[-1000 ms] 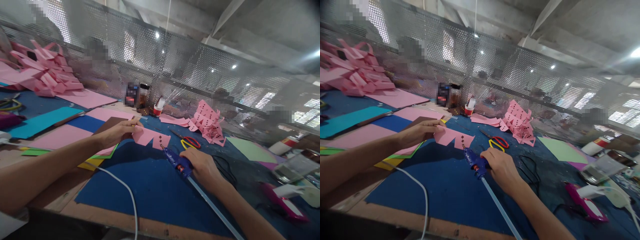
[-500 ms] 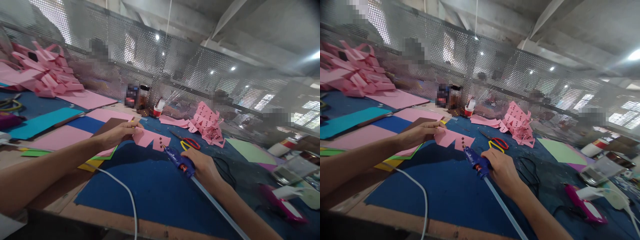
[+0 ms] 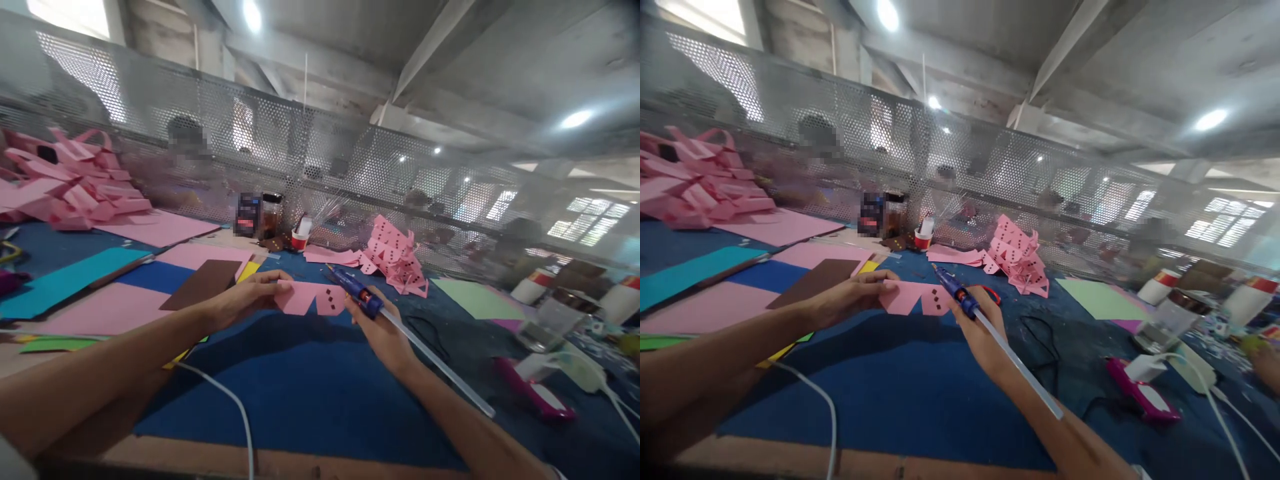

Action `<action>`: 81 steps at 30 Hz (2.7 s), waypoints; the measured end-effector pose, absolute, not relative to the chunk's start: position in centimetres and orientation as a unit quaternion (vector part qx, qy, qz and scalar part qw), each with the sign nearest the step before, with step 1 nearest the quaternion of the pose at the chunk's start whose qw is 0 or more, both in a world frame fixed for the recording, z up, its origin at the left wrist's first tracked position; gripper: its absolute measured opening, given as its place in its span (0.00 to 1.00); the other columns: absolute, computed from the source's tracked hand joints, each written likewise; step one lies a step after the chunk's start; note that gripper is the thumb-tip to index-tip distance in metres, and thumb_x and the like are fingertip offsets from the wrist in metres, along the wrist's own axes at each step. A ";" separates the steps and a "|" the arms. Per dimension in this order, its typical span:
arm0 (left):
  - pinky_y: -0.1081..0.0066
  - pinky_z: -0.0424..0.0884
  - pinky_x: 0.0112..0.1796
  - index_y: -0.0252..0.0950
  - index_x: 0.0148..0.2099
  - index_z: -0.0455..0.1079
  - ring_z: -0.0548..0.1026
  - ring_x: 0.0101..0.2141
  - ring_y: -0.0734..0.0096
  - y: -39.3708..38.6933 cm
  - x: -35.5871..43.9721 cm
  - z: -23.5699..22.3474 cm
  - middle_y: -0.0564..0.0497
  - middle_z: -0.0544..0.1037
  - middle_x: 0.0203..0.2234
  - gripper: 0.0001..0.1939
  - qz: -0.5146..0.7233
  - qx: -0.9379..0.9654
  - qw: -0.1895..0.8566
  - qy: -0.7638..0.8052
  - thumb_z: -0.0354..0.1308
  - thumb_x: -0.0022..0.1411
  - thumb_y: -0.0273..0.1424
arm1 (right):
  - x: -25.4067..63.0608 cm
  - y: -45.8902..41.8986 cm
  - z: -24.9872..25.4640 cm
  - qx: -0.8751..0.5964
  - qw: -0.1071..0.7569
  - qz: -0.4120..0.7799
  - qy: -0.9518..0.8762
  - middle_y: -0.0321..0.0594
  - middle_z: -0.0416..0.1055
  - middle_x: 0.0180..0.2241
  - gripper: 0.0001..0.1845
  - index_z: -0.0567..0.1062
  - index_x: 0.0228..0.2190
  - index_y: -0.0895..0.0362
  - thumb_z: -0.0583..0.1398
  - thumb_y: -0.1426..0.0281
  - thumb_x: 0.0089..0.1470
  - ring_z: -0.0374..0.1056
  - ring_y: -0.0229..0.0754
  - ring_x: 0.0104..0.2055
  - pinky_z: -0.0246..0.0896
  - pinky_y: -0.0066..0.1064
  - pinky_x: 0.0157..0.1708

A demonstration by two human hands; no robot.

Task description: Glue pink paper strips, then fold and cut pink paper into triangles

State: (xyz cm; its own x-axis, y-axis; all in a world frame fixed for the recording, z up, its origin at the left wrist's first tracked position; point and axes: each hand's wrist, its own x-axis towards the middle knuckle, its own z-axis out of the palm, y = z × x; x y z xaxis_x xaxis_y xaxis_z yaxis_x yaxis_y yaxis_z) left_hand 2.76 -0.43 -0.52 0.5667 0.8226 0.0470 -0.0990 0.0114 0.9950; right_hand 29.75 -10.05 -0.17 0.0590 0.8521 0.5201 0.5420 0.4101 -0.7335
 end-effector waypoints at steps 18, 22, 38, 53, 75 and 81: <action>0.71 0.69 0.32 0.36 0.44 0.72 0.72 0.26 0.75 0.2 2.9 -1.6 0.52 0.76 0.31 0.16 0.367 0.608 0.645 0.283 0.69 0.58 0.39 | 29.9 -10.7 -1.2 -0.516 0.463 0.103 -0.713 0.35 0.73 0.27 0.11 0.76 0.36 0.54 0.63 0.59 0.59 0.70 0.40 0.28 0.64 0.28 0.29; 0.70 0.69 0.35 0.36 0.44 0.73 0.74 0.28 0.73 0.1 2.5 -1.5 0.50 0.78 0.33 0.13 0.358 0.614 0.646 0.279 0.66 0.60 0.36 | 29.6 -10.8 -2.0 -0.478 0.404 0.064 -0.777 0.37 0.76 0.35 0.05 0.76 0.37 0.53 0.61 0.67 0.58 0.73 0.42 0.35 0.64 0.29 0.36; 0.67 0.71 0.36 0.35 0.42 0.72 0.76 0.29 0.70 -0.4 2.5 -1.6 0.49 0.80 0.32 0.10 0.350 0.617 0.653 0.267 0.64 0.58 0.32 | 29.5 -10.3 -3.6 -0.496 0.359 0.025 -0.791 0.36 0.78 0.36 0.06 0.75 0.38 0.52 0.61 0.70 0.55 0.74 0.41 0.34 0.62 0.26 0.33; 0.68 0.71 0.35 0.35 0.41 0.72 0.76 0.28 0.70 -0.6 2.7 -1.7 0.50 0.79 0.31 0.11 0.351 0.614 0.655 0.268 0.65 0.57 0.32 | 29.6 -10.5 -3.2 -0.493 0.338 0.023 -0.801 0.37 0.77 0.37 0.03 0.74 0.37 0.53 0.61 0.68 0.59 0.74 0.41 0.35 0.61 0.27 0.33; 0.68 0.71 0.35 0.35 0.42 0.73 0.76 0.29 0.70 -0.7 2.7 -1.7 0.49 0.79 0.31 0.11 0.347 0.613 0.657 0.269 0.66 0.57 0.32 | 30.1 -9.9 -3.7 -0.485 0.321 -0.017 -0.813 0.37 0.77 0.35 0.06 0.73 0.38 0.53 0.61 0.67 0.58 0.75 0.42 0.33 0.60 0.27 0.30; 0.68 0.72 0.36 0.34 0.41 0.73 0.76 0.29 0.70 -0.8 2.7 -1.7 0.48 0.79 0.32 0.11 0.345 0.614 0.657 0.269 0.66 0.56 0.32 | 30.1 -10.2 -3.6 -0.486 0.314 -0.009 -0.815 0.38 0.77 0.36 0.06 0.73 0.38 0.53 0.60 0.70 0.57 0.74 0.42 0.35 0.60 0.27 0.32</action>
